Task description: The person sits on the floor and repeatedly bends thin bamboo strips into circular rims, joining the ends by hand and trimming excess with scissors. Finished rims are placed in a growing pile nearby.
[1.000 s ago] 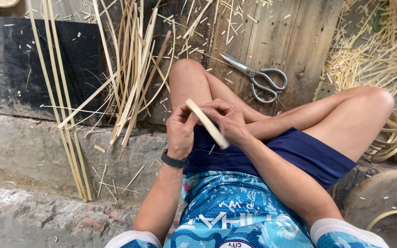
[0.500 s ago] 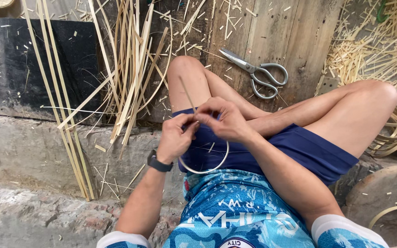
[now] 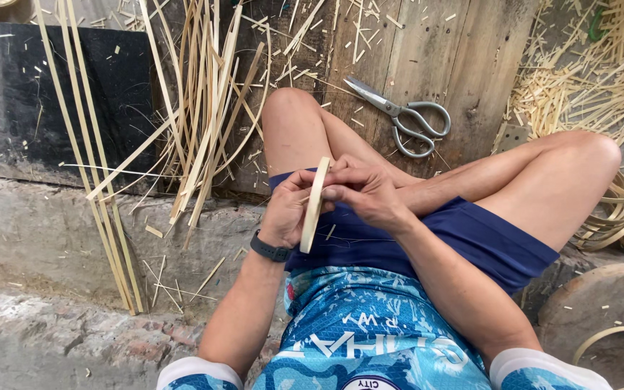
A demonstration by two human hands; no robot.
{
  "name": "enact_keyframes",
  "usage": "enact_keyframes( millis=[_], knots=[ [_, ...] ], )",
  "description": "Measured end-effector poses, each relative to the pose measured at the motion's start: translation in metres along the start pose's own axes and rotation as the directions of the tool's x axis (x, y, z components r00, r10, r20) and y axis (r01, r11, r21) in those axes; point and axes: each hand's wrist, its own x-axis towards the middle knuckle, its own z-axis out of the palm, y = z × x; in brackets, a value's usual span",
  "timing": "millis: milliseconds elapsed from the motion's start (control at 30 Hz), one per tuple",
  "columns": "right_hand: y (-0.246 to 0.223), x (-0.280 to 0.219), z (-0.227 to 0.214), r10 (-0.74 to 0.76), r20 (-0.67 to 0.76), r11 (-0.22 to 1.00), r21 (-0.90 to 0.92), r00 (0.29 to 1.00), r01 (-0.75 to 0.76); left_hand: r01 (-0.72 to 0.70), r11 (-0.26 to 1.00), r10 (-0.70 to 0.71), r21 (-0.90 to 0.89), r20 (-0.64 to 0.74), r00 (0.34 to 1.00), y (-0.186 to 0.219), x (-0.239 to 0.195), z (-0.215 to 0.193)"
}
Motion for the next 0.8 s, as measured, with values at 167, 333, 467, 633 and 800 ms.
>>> enact_keyframes(
  millis=[167,333,467,633,800],
  knots=[
    [-0.003,0.000,-0.002,0.077,-0.179,0.997,0.042,0.981,-0.070,0.002,0.993,-0.003,-0.119,-0.010,1.000,0.002,-0.003,0.011],
    [-0.022,-0.004,0.011,-0.329,-0.314,0.837,-0.533,0.891,0.121,0.044,0.990,-0.043,-0.137,0.010,0.999,0.001,-0.010,0.023],
    [-0.038,0.000,0.013,-0.340,-0.209,0.790,-0.593,0.917,0.158,0.030,0.977,-0.008,-0.211,0.106,0.994,0.002,-0.011,0.028],
    [-0.044,-0.001,0.016,-0.456,-0.132,0.721,-0.635,0.880,0.278,-0.026,0.986,0.027,-0.166,0.004,1.000,-0.008,-0.009,0.030],
    [-0.051,-0.001,0.014,-0.355,-0.138,0.765,-0.611,0.925,0.202,-0.040,0.988,0.049,-0.146,0.063,0.997,-0.011,-0.012,0.024]
  ],
)
